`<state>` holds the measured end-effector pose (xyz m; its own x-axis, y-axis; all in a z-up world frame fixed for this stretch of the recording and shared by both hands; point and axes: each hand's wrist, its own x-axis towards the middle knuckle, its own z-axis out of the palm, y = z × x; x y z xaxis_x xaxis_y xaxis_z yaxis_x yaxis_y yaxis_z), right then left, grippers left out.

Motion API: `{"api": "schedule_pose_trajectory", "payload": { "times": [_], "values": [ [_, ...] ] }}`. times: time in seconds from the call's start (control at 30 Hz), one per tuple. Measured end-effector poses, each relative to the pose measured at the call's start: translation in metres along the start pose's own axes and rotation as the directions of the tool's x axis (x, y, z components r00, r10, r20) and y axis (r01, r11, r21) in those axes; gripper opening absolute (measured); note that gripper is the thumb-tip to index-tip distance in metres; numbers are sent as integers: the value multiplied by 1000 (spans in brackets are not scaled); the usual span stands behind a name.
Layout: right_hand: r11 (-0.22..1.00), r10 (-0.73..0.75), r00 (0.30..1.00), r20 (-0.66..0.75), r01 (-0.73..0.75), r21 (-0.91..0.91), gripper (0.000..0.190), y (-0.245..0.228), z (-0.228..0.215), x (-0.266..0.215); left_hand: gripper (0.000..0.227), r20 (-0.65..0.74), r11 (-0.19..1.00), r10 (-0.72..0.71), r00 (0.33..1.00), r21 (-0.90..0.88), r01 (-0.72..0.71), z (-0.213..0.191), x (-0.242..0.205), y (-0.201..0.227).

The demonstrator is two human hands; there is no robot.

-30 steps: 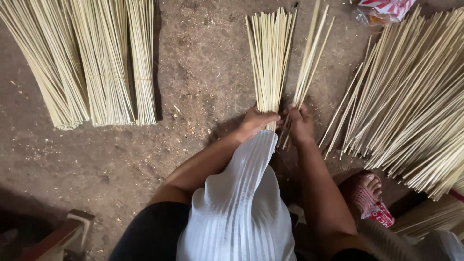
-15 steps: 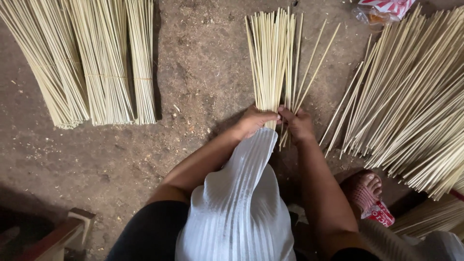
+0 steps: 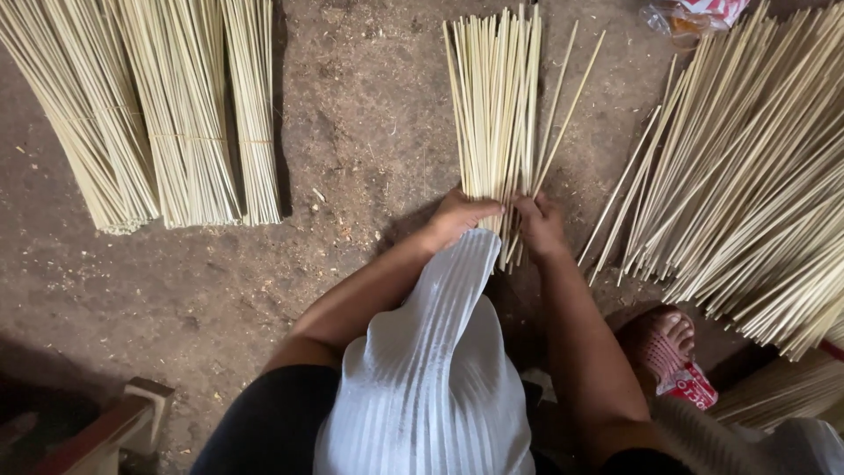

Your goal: Organizing and aligning bundles of thin wooden sticks by tapping them on the floor and stacking them into piles.

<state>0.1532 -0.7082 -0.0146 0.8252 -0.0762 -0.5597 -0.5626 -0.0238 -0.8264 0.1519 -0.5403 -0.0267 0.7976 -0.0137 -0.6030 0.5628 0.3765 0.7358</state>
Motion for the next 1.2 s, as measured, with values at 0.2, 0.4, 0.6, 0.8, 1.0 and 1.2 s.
{"api": "schedule_pose_trajectory", "payload": {
  "times": [0.2, 0.4, 0.6, 0.8, 1.0, 1.2],
  "values": [
    [951, 90, 993, 80, -110, 288, 28, -7, 14, -3, 29, -15, 1000, -24, 1000, -5, 24, -1, 0, 3],
    [957, 109, 991, 73, -124, 261, 27, -26, 25, -9, 26, 44, 994, 5, 999, -107, 0, -5, 0, -1],
    [998, 58, 986, -155, -61, -13, 19, 0, 7, 11, 36, 40, 972, -12, 999, -235, 21, -25, 16, -34],
    [785, -107, 979, -171, -22, -619, 29, 46, 10, 47, 29, 58, 994, -1, 998, -109, 7, -15, -10, 16],
    [678, -157, 973, -167, -17, -735, 33, 42, 10, 50, 36, 80, 978, -23, 997, -204, 39, -14, -1, -5],
    [933, 290, 957, -8, -281, 225, 27, -12, 11, 19, 42, 237, 989, 59, 970, -148, -25, -51, 50, -86]
  ]
}}
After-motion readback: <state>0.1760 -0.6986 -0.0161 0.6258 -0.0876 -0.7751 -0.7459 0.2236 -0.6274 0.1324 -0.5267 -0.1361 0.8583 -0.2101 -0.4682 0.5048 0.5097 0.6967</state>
